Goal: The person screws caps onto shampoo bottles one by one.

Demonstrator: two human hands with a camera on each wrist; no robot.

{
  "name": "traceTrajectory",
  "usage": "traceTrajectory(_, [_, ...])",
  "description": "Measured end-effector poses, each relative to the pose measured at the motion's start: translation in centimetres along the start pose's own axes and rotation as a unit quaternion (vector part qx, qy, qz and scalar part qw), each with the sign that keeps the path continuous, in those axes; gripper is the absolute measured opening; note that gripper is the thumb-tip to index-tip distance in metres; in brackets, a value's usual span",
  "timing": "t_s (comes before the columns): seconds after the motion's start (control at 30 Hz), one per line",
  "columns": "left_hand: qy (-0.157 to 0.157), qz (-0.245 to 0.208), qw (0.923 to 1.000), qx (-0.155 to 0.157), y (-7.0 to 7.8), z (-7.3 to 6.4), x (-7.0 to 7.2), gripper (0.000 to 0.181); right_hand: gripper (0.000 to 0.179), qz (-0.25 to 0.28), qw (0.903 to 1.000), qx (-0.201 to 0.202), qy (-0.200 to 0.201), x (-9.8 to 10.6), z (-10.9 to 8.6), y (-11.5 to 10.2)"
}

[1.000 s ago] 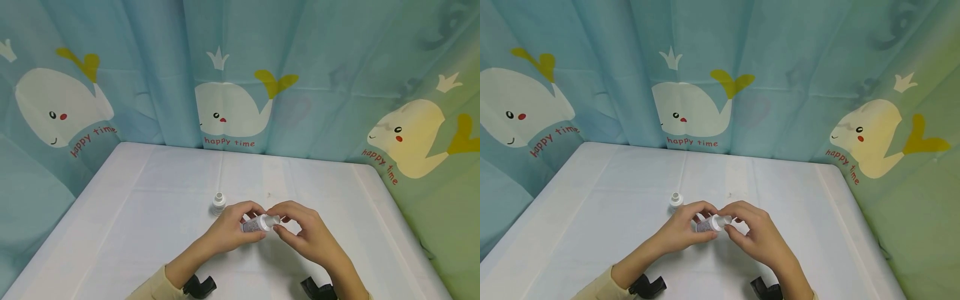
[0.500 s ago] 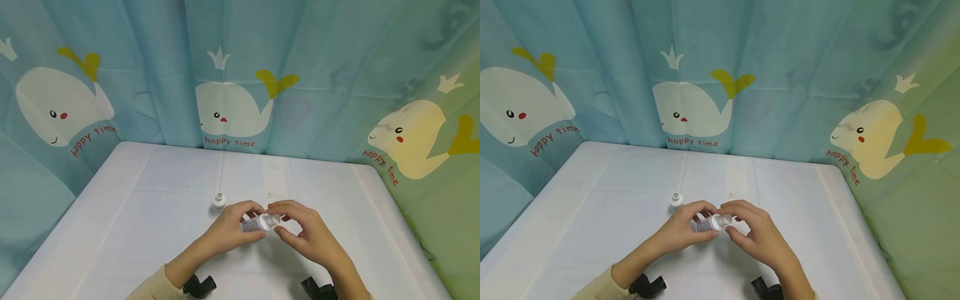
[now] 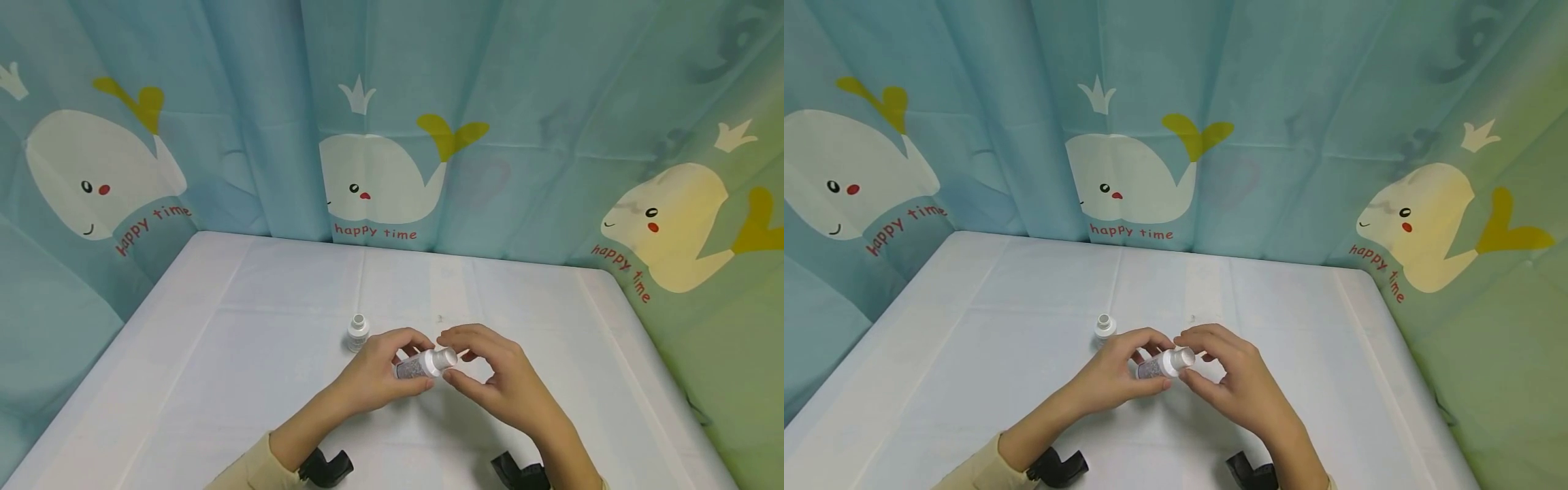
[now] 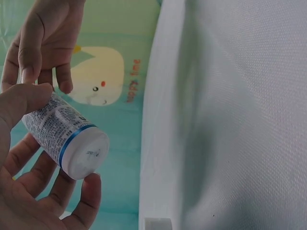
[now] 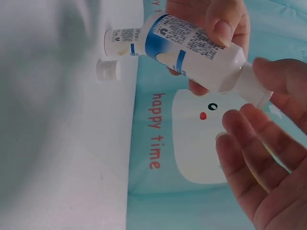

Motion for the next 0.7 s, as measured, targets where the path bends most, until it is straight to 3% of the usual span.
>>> traceTrajectory(0.23, [-0.004, -0.006, 1.0000, 0.003, -0.11, 0.01, -0.18, 0.038, 0.040, 0.018, 0.9994, 0.031, 0.002, -0.06, 0.19, -0.35])
traceTrajectory(0.7, [-0.001, 0.010, 0.9999, 0.006, -0.03, 0.06, -0.02, 0.038, 0.039, 0.004, 0.9999, 0.008, 0.009, -0.02, 0.01, 0.05])
Point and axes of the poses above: each hand's wrist, its own z-axis towards the middle knuckle, its own x-axis out of the back of the hand, y = z × x, the point moved 6 cm from there along z, towards the middle knuckle, and after that the axes turned 7 degrees about -z, right-handed, at the moved point
